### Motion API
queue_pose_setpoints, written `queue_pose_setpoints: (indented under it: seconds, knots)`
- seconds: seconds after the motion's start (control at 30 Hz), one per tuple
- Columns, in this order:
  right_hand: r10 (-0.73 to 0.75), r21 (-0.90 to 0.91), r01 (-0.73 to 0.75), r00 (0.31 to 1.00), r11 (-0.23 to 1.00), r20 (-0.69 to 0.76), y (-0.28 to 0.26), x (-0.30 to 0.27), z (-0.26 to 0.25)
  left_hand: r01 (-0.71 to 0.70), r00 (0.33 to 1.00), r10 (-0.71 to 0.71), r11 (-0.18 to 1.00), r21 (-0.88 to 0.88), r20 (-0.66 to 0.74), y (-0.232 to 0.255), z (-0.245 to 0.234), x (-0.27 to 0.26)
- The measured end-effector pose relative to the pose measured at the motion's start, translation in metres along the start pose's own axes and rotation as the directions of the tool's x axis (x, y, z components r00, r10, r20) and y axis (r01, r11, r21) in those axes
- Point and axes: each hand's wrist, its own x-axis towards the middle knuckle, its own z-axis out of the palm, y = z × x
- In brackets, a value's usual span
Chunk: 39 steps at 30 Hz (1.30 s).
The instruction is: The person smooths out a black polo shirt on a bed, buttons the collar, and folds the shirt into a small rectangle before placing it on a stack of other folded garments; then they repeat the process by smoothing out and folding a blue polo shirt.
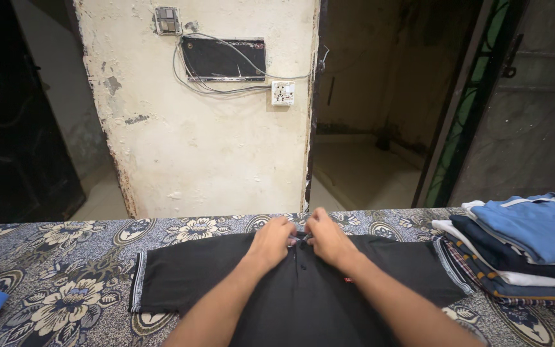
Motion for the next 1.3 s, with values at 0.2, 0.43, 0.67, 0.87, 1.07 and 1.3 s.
queue_pose_setpoints:
  seconds: [0.2, 0.43, 0.67, 0.87, 1.07, 1.3]
  knots:
    - [-0.046, -0.133, 0.078, 0.971, 0.988, 0.233, 0.019, -0.011, 0.001, 0.316, 0.94, -0.335, 0.927, -0.201, -0.069, 0.01, -0.013, -0.025]
    - [0.041, -0.283, 0.042, 0.959, 0.958, 0.281, 0.005, -0.043, 0.013, 0.155, 0.933, -0.181, 0.982, 0.105, 0.312, 0.021, -0.007, -0.044]
    - [0.291, -0.346, -0.123, 0.824, 0.93, 0.487, -0.033, -0.075, -0.057, 0.342, 0.751, -0.441, 0.896, 0.282, 0.491, 0.052, -0.066, -0.066]
    - [0.579, -0.536, -0.311, 0.677, 0.785, 0.455, -0.029, -0.102, -0.096, 0.386, 0.751, -0.513, 0.852, 0.354, 0.415, 0.027, -0.077, -0.087]
    - [0.605, -0.58, -0.321, 0.69, 0.748, 0.398, -0.031, -0.103, -0.091, 0.386, 0.784, -0.49, 0.866, 0.319, 0.381, 0.029, -0.076, -0.09]
    - [0.463, -0.495, -0.239, 0.791, 0.836, 0.399, -0.087, -0.135, -0.065, 0.279, 0.898, -0.327, 0.94, 0.197, 0.293, 0.056, -0.062, -0.119]
